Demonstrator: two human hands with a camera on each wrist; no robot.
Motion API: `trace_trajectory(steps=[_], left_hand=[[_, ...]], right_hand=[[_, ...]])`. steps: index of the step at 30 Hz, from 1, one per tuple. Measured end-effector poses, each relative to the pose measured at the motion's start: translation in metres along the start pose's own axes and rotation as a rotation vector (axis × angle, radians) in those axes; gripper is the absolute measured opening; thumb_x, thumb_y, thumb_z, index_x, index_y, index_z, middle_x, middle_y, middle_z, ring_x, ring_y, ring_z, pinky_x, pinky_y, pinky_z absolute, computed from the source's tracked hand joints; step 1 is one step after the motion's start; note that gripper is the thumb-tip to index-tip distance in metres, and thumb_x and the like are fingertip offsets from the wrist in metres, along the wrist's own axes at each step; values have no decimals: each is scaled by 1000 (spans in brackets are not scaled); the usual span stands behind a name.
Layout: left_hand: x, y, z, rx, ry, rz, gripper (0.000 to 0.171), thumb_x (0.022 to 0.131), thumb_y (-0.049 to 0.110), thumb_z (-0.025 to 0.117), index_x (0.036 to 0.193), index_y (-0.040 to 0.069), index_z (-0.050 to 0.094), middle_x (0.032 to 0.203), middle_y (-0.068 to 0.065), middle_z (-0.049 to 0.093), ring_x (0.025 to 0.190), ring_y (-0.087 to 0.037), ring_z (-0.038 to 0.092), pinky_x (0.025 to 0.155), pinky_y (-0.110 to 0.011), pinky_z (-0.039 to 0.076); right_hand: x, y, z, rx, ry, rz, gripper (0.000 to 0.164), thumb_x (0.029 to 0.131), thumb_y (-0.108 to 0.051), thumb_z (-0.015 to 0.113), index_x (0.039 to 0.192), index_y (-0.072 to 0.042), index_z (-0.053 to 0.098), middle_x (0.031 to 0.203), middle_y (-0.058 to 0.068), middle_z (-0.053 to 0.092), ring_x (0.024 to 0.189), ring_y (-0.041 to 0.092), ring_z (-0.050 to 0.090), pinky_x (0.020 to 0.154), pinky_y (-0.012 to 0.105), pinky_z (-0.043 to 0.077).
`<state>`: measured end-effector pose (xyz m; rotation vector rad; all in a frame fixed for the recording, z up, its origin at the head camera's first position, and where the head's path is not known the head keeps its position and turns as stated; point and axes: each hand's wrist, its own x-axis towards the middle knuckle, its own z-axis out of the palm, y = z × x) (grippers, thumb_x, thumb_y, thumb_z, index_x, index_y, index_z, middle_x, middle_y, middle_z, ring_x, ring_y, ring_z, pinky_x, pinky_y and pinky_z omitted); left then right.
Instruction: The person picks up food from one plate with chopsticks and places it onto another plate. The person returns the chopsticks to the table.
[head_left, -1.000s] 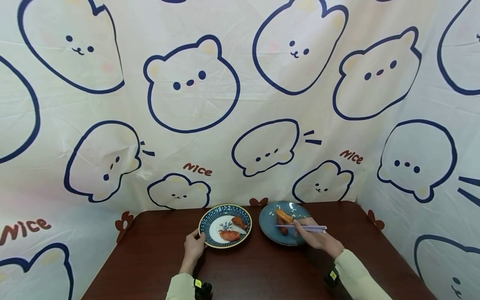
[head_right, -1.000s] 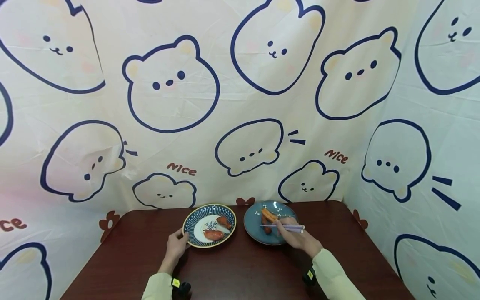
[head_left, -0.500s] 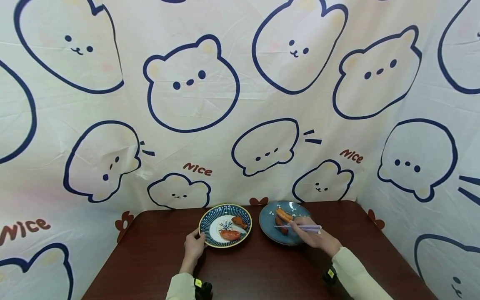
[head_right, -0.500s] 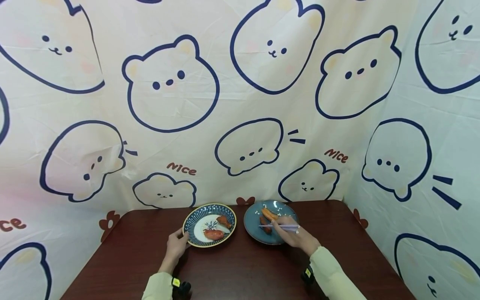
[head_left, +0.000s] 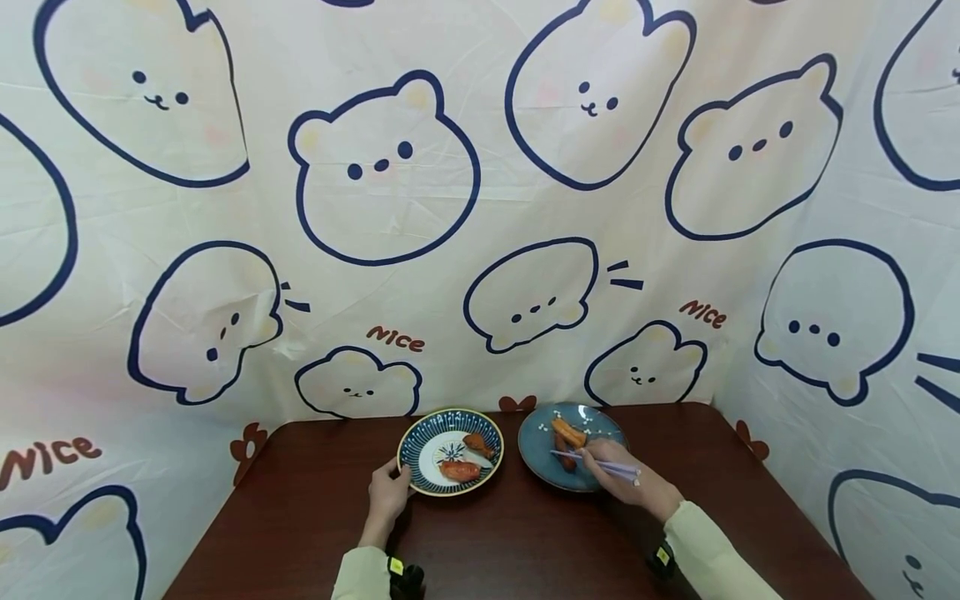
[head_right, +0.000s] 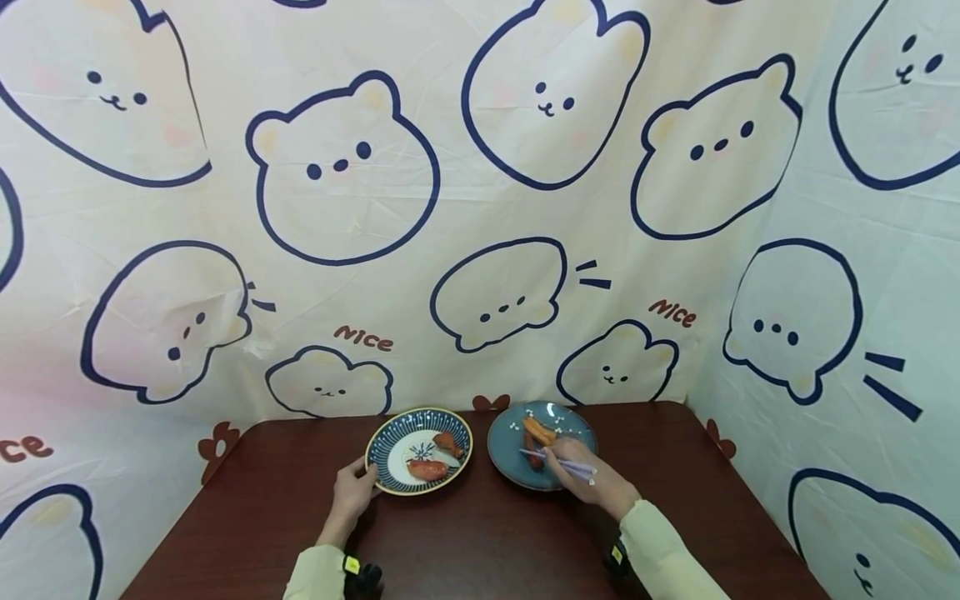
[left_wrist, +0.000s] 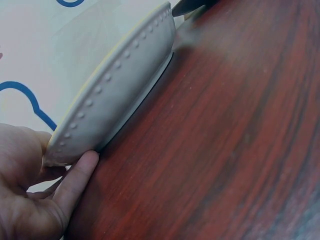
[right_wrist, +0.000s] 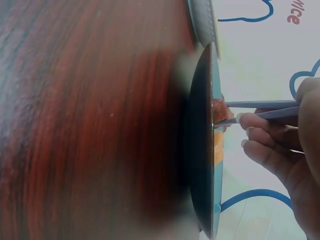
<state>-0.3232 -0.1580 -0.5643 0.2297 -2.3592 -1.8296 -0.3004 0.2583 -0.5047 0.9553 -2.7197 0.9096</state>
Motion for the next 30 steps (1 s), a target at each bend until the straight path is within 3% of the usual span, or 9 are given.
trace_trajectory(steps=[8, 13, 17, 23, 30], left_hand=[[0, 0, 0, 1, 2, -1, 49, 104, 11, 48, 147, -13, 43, 120, -33, 63, 95, -28, 71, 72, -31, 62], [0, 0, 0, 1, 1, -5, 49, 104, 11, 48, 147, -13, 43, 121, -33, 63, 96, -28, 71, 73, -32, 62], [0, 1, 0, 1, -1, -9, 49, 105, 12, 47, 147, -13, 42, 122, -33, 62, 98, -30, 71, 75, -34, 63], [1, 1, -1, 1, 3, -5, 49, 105, 11, 47, 147, -13, 43, 122, -34, 63, 97, -30, 71, 73, -32, 62], [-1, 1, 0, 17, 12, -3, 49, 104, 11, 48, 146, -14, 44, 120, -34, 63, 96, -29, 72, 73, -33, 63]], right_hand=[[0, -4, 7, -234, 8, -113, 31, 108, -10, 46, 90, -8, 72, 73, -12, 51, 72, 4, 48, 70, 24, 47], [-1, -2, 12, -331, 29, -123, 27, 106, -14, 50, 100, -8, 75, 83, -11, 59, 78, 4, 50, 72, 25, 52], [-1, -1, 14, -332, 8, -102, 26, 106, -15, 50, 108, -7, 75, 89, -9, 62, 80, 4, 50, 73, 24, 53], [1, -3, 12, -259, -59, -43, 30, 108, -18, 45, 108, -6, 73, 86, -7, 64, 76, 3, 52, 71, 24, 54], [2, -7, 18, -307, -28, -111, 28, 106, -11, 48, 109, 1, 74, 85, -2, 70, 76, 4, 59, 71, 29, 57]])
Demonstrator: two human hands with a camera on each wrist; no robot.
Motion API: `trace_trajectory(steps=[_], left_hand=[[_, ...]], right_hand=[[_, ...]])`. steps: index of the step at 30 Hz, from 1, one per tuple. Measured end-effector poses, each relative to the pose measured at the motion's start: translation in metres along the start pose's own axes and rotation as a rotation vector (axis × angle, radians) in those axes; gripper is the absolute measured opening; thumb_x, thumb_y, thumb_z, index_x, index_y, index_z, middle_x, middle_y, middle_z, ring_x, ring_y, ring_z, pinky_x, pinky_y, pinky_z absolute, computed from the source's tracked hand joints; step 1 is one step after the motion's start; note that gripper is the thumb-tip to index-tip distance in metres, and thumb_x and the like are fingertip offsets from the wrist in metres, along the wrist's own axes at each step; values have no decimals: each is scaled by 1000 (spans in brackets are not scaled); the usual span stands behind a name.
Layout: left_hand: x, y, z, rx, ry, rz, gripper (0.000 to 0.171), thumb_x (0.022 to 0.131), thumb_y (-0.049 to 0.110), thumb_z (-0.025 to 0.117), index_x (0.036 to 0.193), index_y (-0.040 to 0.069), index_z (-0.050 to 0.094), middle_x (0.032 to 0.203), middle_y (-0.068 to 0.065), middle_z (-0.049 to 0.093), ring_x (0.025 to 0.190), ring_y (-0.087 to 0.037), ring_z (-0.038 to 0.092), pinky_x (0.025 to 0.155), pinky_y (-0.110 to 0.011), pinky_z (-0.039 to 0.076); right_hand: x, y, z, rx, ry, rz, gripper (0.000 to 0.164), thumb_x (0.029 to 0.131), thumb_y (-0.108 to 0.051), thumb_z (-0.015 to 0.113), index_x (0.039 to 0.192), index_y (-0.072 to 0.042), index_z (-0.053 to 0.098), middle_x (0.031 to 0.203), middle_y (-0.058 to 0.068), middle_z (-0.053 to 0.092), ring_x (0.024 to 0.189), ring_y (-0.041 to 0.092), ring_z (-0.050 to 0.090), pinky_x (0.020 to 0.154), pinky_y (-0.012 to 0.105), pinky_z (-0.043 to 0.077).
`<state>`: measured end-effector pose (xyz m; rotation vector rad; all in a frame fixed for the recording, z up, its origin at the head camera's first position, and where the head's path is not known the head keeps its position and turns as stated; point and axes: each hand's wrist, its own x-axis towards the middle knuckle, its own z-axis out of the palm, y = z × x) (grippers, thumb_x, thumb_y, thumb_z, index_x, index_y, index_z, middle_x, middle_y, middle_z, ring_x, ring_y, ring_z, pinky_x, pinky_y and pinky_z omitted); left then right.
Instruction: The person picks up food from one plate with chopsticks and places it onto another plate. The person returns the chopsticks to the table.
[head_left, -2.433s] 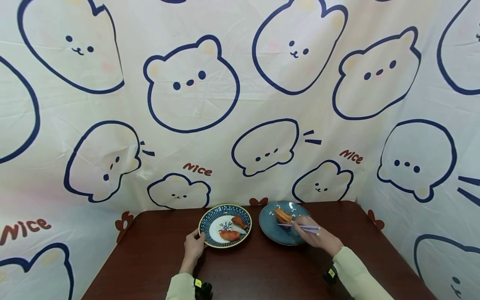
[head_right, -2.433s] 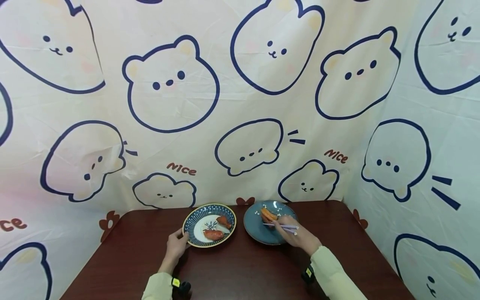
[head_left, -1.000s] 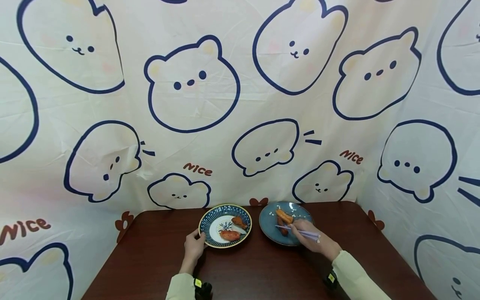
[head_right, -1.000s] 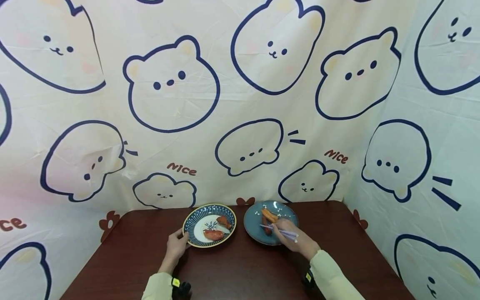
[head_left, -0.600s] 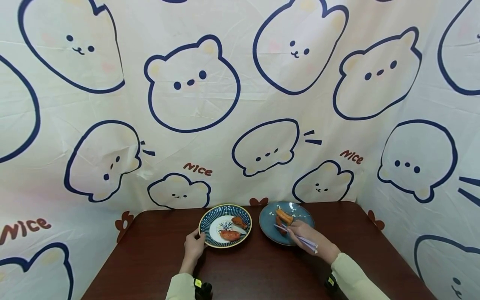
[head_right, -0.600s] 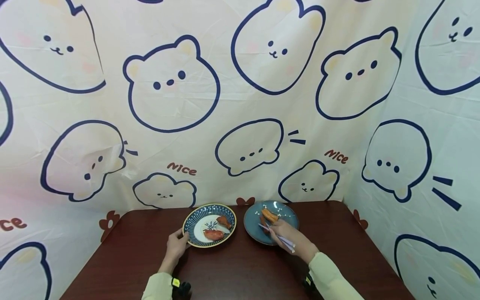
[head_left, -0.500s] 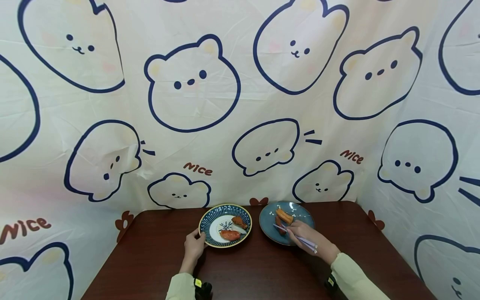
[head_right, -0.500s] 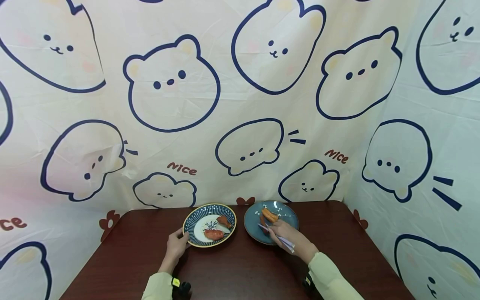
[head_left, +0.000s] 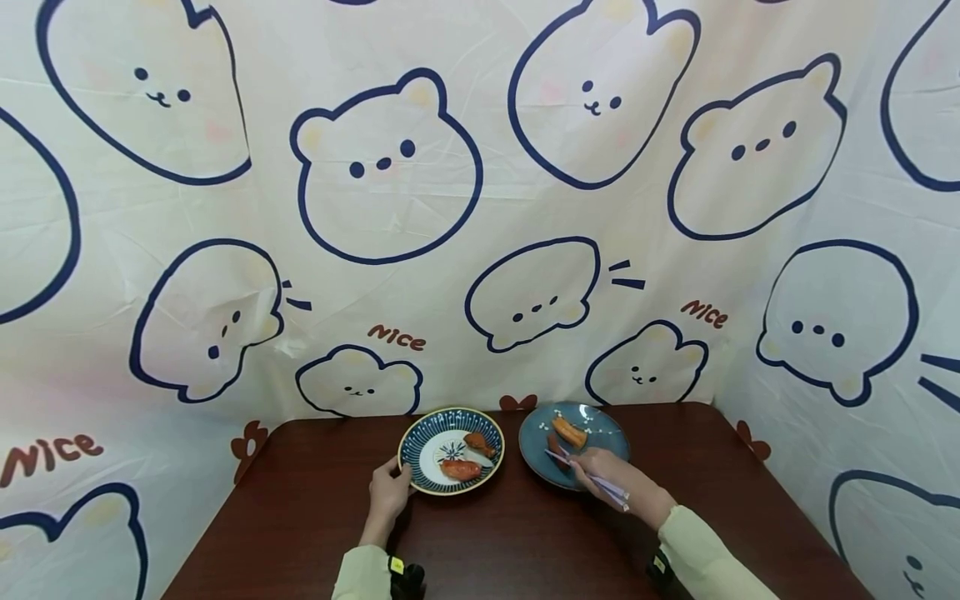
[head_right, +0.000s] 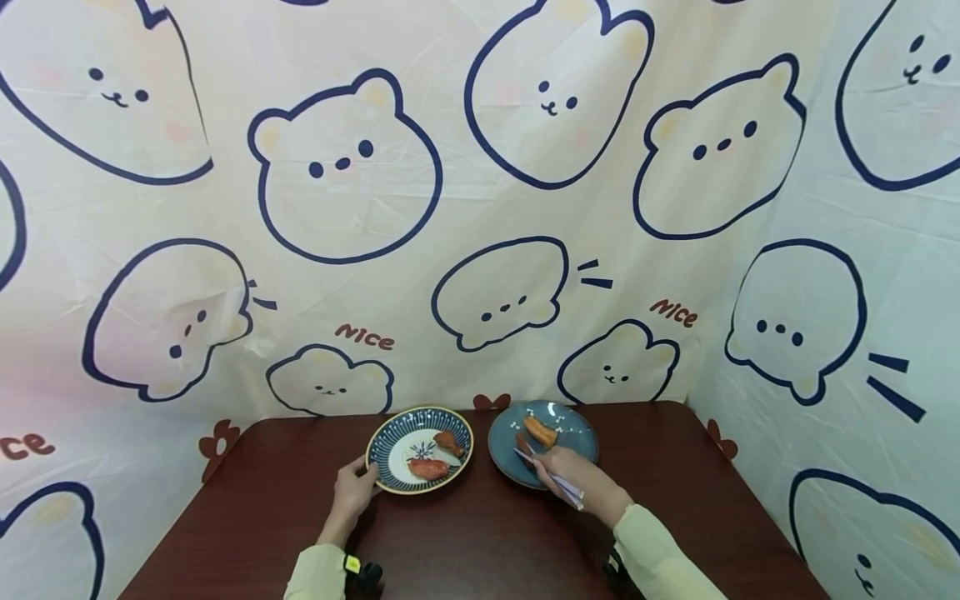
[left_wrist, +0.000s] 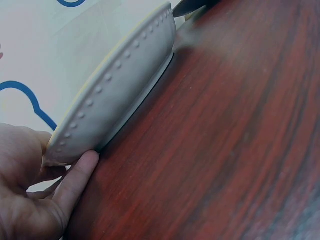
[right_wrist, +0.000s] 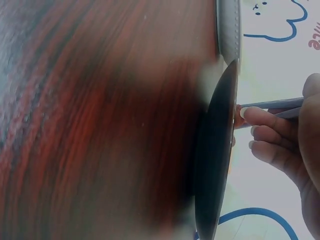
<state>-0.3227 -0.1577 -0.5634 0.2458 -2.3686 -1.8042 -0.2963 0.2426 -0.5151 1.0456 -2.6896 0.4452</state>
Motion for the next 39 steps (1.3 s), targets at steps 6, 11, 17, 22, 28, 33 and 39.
trace_trajectory(steps=[6, 11, 17, 22, 28, 33, 39], left_hand=[[-1, 0, 0, -2, -1, -4, 49, 104, 11, 48, 146, -14, 43, 122, -34, 62, 98, -31, 71, 75, -35, 63], [0, 1, 0, -4, -3, -7, 49, 105, 11, 48, 147, -13, 43, 122, -34, 63, 98, -31, 72, 74, -34, 63], [0, 2, 0, -1, 0, -12, 49, 104, 11, 49, 146, -14, 44, 120, -33, 63, 95, -28, 72, 72, -33, 62], [0, 1, 1, 5, 10, -18, 49, 104, 11, 49, 145, -14, 45, 118, -32, 65, 91, -26, 72, 69, -30, 62], [1, 1, 2, 3, 19, -17, 48, 103, 11, 50, 145, -13, 46, 119, -32, 65, 92, -27, 72, 70, -30, 62], [1, 1, 1, 6, 10, -14, 49, 104, 11, 49, 146, -13, 45, 120, -32, 64, 93, -26, 72, 71, -31, 62], [0, 1, 0, 2, 7, -11, 49, 103, 11, 49, 146, -13, 45, 119, -32, 64, 93, -27, 72, 71, -31, 62]], right_hand=[[4, -2, 2, -66, -55, 27, 31, 105, -10, 49, 121, 7, 70, 87, 4, 70, 80, 11, 63, 74, 34, 58], [5, -2, 2, -131, -51, -7, 29, 103, -9, 53, 119, 7, 70, 92, 8, 72, 82, 15, 65, 74, 34, 59], [4, -4, 3, -192, -27, -36, 29, 103, -11, 54, 121, 5, 70, 94, 7, 72, 85, 16, 67, 76, 33, 60], [4, -5, 1, -202, -51, -24, 31, 104, -14, 54, 125, 3, 69, 100, 9, 73, 91, 19, 69, 78, 35, 61], [6, -6, -3, -207, -88, -9, 33, 104, -15, 53, 127, 2, 68, 101, 9, 73, 89, 17, 67, 79, 35, 61], [7, -7, -6, -233, -63, -44, 31, 102, -13, 55, 125, 2, 70, 95, 6, 72, 82, 13, 63, 74, 30, 60], [7, -5, -5, -254, -25, -82, 28, 100, -11, 57, 121, 3, 70, 94, 7, 72, 82, 14, 65, 73, 30, 59]])
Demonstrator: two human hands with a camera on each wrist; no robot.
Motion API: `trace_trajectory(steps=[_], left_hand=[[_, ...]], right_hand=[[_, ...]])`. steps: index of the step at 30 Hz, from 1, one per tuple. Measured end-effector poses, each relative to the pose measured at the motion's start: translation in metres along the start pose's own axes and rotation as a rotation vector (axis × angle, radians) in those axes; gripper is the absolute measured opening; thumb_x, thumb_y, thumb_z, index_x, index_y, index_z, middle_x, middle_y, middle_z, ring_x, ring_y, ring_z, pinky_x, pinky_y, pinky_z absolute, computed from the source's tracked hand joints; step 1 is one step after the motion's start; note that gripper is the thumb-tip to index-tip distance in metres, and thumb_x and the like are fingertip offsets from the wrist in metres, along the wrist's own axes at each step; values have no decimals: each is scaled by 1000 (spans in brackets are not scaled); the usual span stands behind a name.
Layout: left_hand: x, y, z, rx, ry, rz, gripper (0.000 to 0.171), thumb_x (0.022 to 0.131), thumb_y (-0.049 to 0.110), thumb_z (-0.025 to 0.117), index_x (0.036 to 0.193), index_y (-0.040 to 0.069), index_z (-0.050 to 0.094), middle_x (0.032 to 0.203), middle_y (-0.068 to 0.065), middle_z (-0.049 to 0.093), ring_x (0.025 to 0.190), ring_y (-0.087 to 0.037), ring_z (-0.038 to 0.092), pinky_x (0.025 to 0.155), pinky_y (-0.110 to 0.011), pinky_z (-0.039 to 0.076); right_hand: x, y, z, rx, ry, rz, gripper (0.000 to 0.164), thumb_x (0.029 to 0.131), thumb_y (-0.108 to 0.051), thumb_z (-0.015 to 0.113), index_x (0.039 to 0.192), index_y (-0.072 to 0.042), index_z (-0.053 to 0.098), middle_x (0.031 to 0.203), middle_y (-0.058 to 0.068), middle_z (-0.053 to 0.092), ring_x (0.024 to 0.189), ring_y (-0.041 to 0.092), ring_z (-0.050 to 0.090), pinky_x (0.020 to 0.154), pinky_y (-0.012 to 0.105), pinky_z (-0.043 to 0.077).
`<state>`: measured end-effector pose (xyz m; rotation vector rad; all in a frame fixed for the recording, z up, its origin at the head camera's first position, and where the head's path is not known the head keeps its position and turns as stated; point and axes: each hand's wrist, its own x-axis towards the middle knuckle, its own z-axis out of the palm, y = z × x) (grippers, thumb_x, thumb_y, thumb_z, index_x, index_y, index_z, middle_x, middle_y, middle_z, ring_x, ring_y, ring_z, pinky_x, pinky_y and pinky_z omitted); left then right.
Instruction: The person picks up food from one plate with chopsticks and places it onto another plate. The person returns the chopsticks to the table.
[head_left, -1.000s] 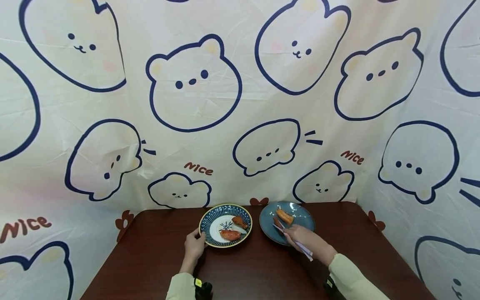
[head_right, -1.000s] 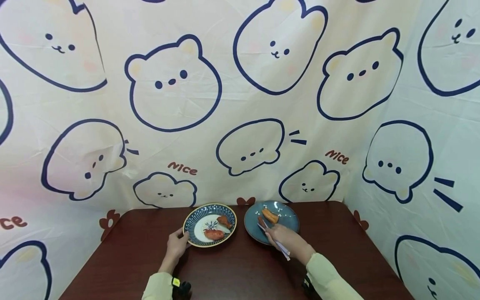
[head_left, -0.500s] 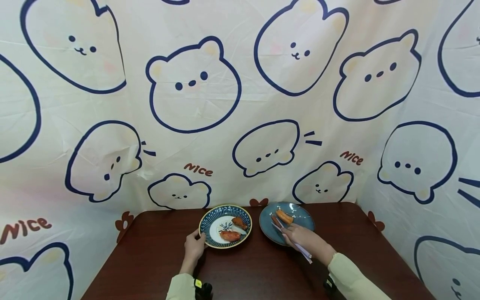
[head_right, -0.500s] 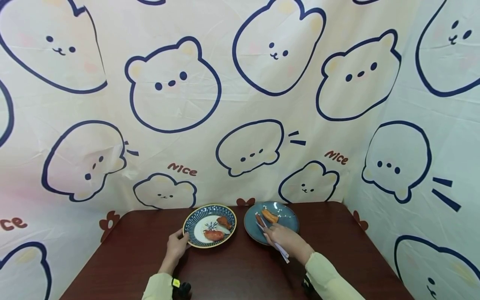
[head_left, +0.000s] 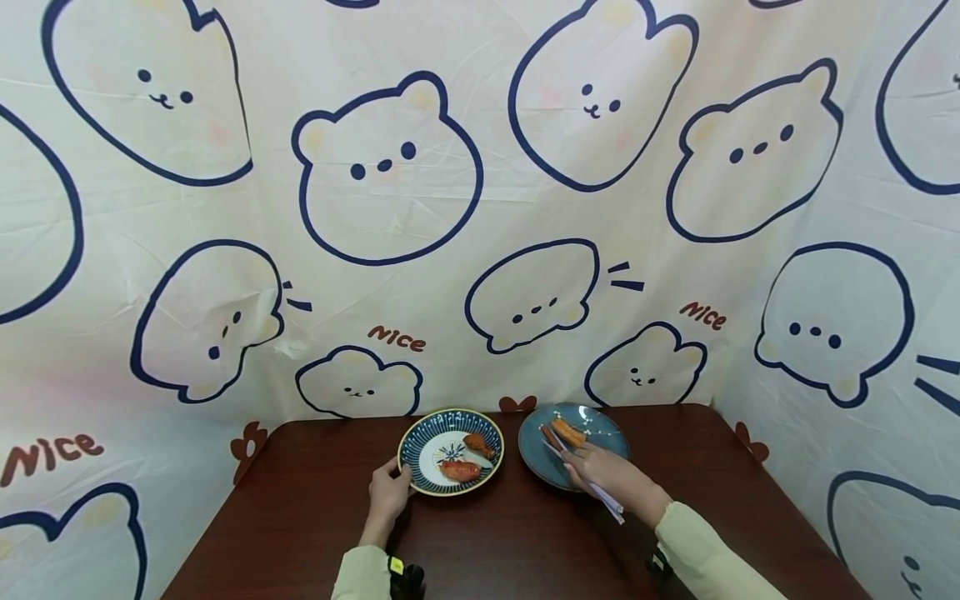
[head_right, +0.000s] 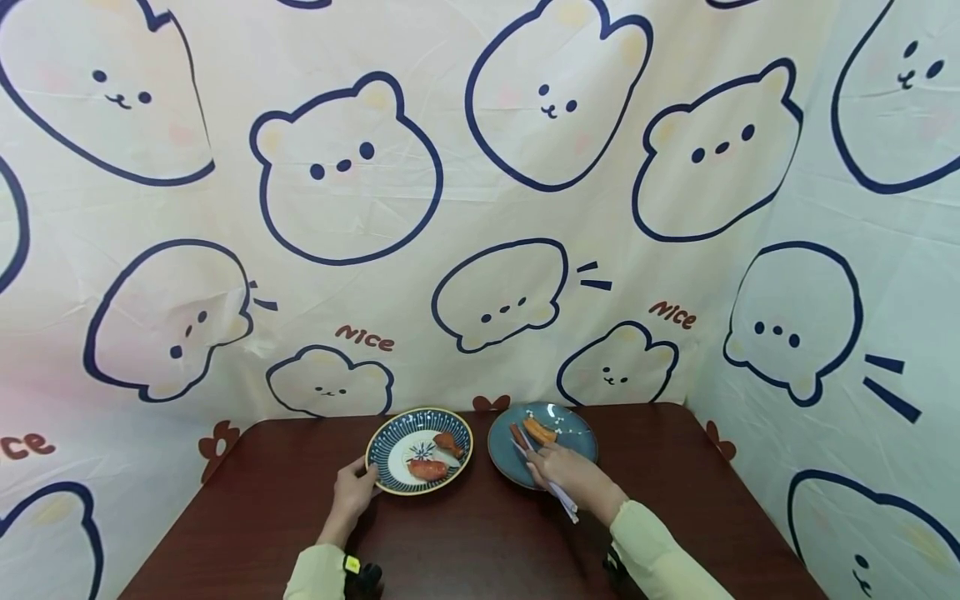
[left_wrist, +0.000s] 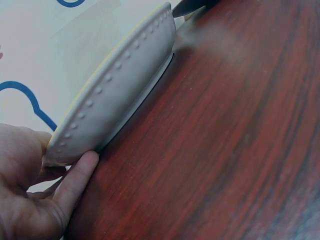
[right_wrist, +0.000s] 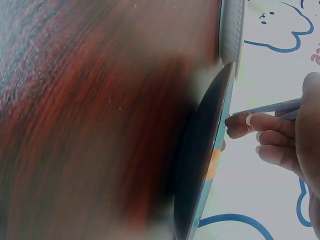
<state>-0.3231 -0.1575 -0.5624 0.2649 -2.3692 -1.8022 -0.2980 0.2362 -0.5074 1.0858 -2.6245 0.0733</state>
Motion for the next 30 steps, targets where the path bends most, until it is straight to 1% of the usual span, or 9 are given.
trace_trajectory(steps=[8, 11, 13, 16, 20, 23, 26, 30], left_hand=[[0, 1, 0, 2, 2, 3, 49, 103, 11, 49, 145, -13, 45, 119, -32, 64, 93, -27, 72, 71, -31, 62], [0, 0, 0, 4, 6, 4, 48, 103, 11, 49, 145, -13, 46, 118, -32, 65, 92, -26, 72, 70, -31, 62], [0, 0, 0, 4, 9, 4, 48, 103, 11, 49, 145, -13, 46, 117, -31, 65, 90, -25, 72, 69, -30, 62], [0, -1, 0, 5, 9, 5, 48, 103, 11, 50, 145, -13, 46, 116, -31, 66, 89, -24, 72, 68, -29, 62], [0, 0, 1, 3, 10, 5, 48, 103, 11, 50, 145, -13, 47, 118, -31, 65, 91, -25, 72, 70, -30, 62], [0, 1, 1, -1, 11, 10, 48, 103, 11, 50, 145, -13, 47, 118, -32, 65, 92, -27, 72, 71, -31, 62], [0, 1, 1, -5, 9, 11, 48, 103, 11, 49, 145, -13, 46, 118, -32, 65, 92, -27, 72, 70, -30, 62], [-1, 1, 1, -12, 2, 16, 48, 103, 10, 49, 144, -14, 46, 117, -32, 66, 92, -27, 73, 70, -30, 62]], right_hand=[[1, 0, -5, 1, -15, 18, 31, 102, -12, 55, 125, 4, 68, 107, 13, 73, 95, 23, 69, 81, 38, 61], [2, -1, -7, -4, -24, 22, 31, 102, -12, 55, 124, 4, 69, 109, 15, 73, 98, 27, 70, 82, 41, 61], [4, -2, -8, -15, -45, 37, 32, 102, -13, 55, 125, 4, 69, 112, 16, 74, 101, 29, 70, 85, 42, 61], [6, -1, -7, -39, -36, 22, 30, 101, -13, 57, 122, 3, 71, 111, 16, 75, 99, 29, 72, 84, 41, 61], [6, 0, -6, -22, -38, 14, 30, 101, -12, 56, 123, 4, 70, 112, 17, 75, 101, 30, 71, 85, 42, 61], [7, -1, -9, -8, -83, 59, 34, 103, -15, 54, 128, 3, 67, 119, 18, 72, 108, 32, 69, 90, 45, 60], [10, -3, -12, -6, -111, 92, 36, 103, -17, 52, 131, 1, 66, 123, 20, 71, 112, 33, 68, 94, 47, 58], [10, -4, -13, -10, -100, 81, 34, 103, -16, 53, 128, 1, 68, 123, 19, 71, 112, 33, 69, 93, 47, 58]])
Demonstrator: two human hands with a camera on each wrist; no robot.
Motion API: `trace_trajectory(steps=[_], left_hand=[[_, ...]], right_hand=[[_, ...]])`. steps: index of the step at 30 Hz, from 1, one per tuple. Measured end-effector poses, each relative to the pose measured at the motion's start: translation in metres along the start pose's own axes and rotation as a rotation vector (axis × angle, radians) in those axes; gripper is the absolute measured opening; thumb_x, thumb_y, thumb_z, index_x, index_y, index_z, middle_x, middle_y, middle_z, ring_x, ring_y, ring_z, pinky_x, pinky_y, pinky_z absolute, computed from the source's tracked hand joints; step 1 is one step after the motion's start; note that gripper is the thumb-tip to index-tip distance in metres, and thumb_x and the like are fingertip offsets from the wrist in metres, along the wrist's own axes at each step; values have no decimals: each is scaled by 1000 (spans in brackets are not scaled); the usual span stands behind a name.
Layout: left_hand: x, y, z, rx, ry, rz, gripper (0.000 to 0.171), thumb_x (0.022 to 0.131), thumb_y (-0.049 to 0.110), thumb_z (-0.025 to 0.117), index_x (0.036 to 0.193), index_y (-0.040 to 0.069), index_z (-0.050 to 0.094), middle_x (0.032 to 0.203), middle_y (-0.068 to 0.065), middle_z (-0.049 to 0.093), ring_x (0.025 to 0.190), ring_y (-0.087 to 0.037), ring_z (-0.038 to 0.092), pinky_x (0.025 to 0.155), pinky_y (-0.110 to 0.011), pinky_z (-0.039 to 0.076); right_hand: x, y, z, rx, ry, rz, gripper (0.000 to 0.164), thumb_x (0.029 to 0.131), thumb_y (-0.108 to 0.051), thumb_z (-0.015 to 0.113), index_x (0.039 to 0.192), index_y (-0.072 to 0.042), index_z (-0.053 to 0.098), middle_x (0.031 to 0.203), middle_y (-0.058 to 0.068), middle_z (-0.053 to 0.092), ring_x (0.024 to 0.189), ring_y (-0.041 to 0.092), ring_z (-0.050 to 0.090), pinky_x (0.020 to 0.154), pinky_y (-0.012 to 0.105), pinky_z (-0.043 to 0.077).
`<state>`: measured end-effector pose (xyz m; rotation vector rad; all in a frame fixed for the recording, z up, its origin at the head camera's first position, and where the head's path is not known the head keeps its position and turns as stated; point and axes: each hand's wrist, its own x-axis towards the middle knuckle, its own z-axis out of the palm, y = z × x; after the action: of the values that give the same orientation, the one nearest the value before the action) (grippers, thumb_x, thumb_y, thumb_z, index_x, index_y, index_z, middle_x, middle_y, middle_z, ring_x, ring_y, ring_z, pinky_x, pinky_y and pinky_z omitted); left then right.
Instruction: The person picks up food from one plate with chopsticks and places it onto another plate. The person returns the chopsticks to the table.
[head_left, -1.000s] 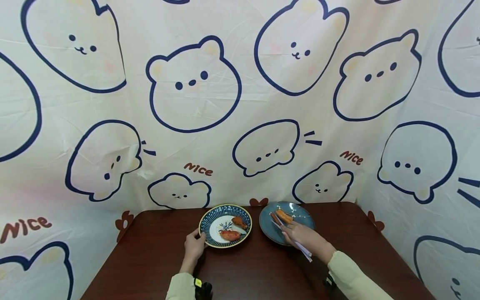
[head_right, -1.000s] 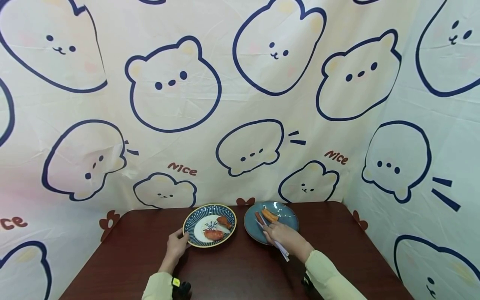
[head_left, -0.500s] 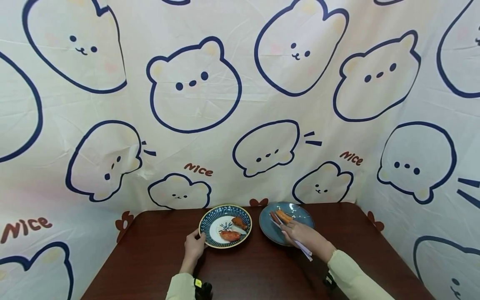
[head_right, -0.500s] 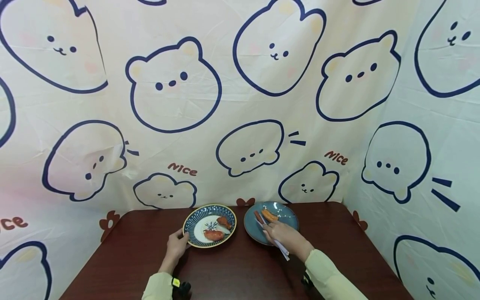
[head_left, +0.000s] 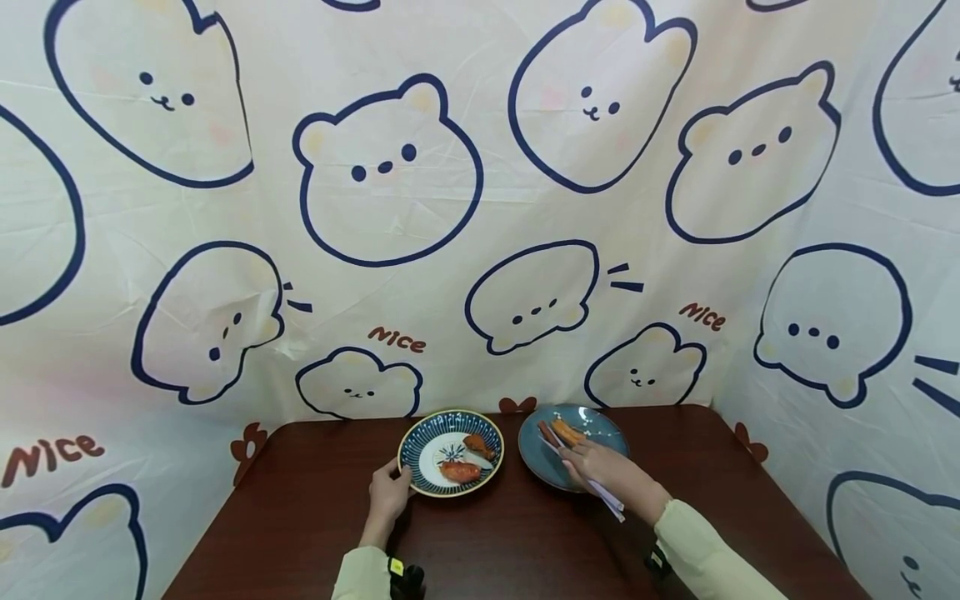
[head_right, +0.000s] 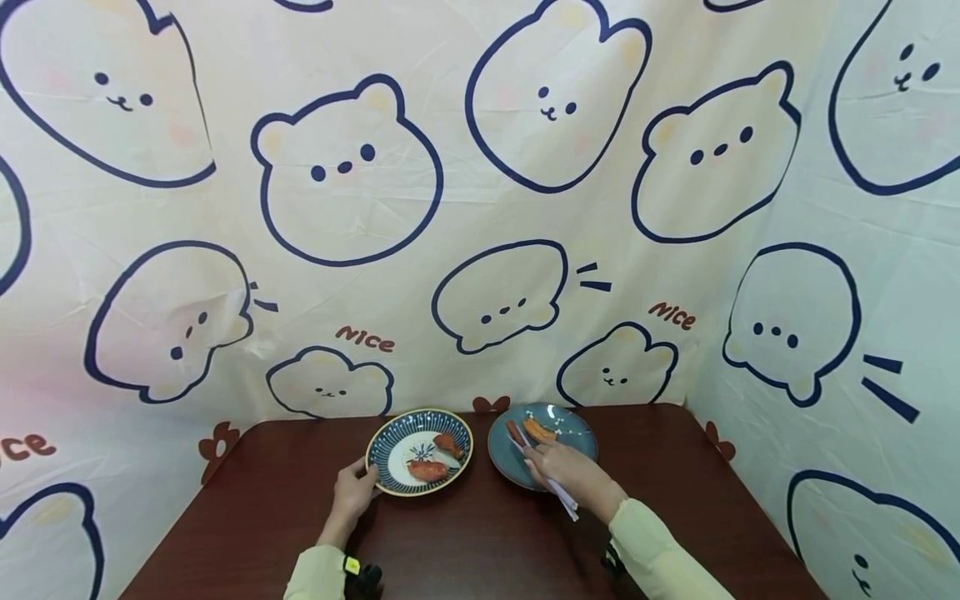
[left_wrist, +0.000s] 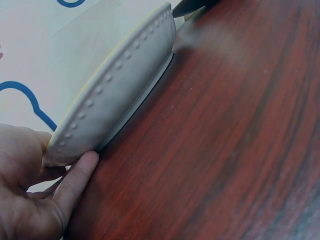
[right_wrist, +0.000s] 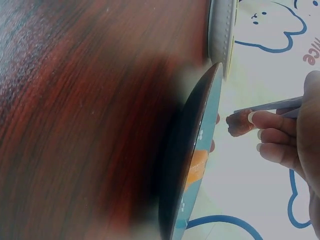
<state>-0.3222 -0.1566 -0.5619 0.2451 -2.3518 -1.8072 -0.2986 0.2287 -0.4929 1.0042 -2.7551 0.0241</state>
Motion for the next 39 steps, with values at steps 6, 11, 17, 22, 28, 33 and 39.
trace_trajectory(steps=[6, 11, 17, 22, 28, 33, 39], left_hand=[[-1, 0, -1, -1, -6, 0, 48, 103, 10, 49, 144, -15, 45, 116, -33, 65, 91, -28, 72, 69, -30, 62], [0, -1, 1, -9, 0, -6, 48, 103, 9, 50, 144, -15, 46, 116, -32, 66, 89, -26, 72, 66, -27, 61], [2, -2, 1, -16, -1, -12, 48, 103, 9, 49, 144, -15, 46, 118, -33, 65, 91, -26, 72, 67, -27, 61], [1, -2, 0, -12, -9, -7, 48, 103, 9, 49, 144, -15, 45, 119, -34, 65, 93, -27, 72, 69, -29, 62], [2, -2, 0, -16, -1, -6, 48, 102, 9, 50, 143, -15, 46, 118, -33, 65, 91, -25, 72, 68, -28, 61], [2, -2, 0, -19, -2, -4, 48, 102, 8, 49, 143, -16, 46, 118, -34, 64, 91, -25, 72, 69, -28, 62], [2, -3, -1, -20, -3, 0, 48, 102, 8, 50, 142, -17, 46, 116, -33, 65, 90, -25, 72, 68, -28, 62]], right_hand=[[-2, -1, 1, -23, 40, -26, 33, 102, -16, 56, 126, 1, 70, 121, 18, 72, 109, 31, 71, 90, 44, 59], [-2, -2, -1, -20, 48, -27, 33, 102, -15, 56, 127, 2, 69, 124, 19, 71, 113, 34, 69, 91, 46, 59], [-1, -3, -4, -38, 64, -39, 33, 102, -16, 55, 127, 2, 69, 124, 20, 71, 114, 36, 68, 92, 47, 58], [0, -5, -5, -27, 60, -27, 34, 103, -16, 53, 128, 1, 68, 125, 20, 70, 114, 36, 68, 93, 47, 58], [-1, -6, -9, -13, 61, -29, 33, 102, -15, 55, 127, 2, 69, 123, 19, 71, 111, 35, 69, 91, 47, 59], [-1, -5, -12, 22, 34, -18, 35, 103, -16, 53, 130, 1, 67, 127, 18, 70, 113, 38, 68, 92, 50, 57], [0, -5, -12, 25, 49, -28, 34, 103, -15, 53, 130, 2, 67, 129, 20, 68, 117, 42, 65, 93, 51, 57]])
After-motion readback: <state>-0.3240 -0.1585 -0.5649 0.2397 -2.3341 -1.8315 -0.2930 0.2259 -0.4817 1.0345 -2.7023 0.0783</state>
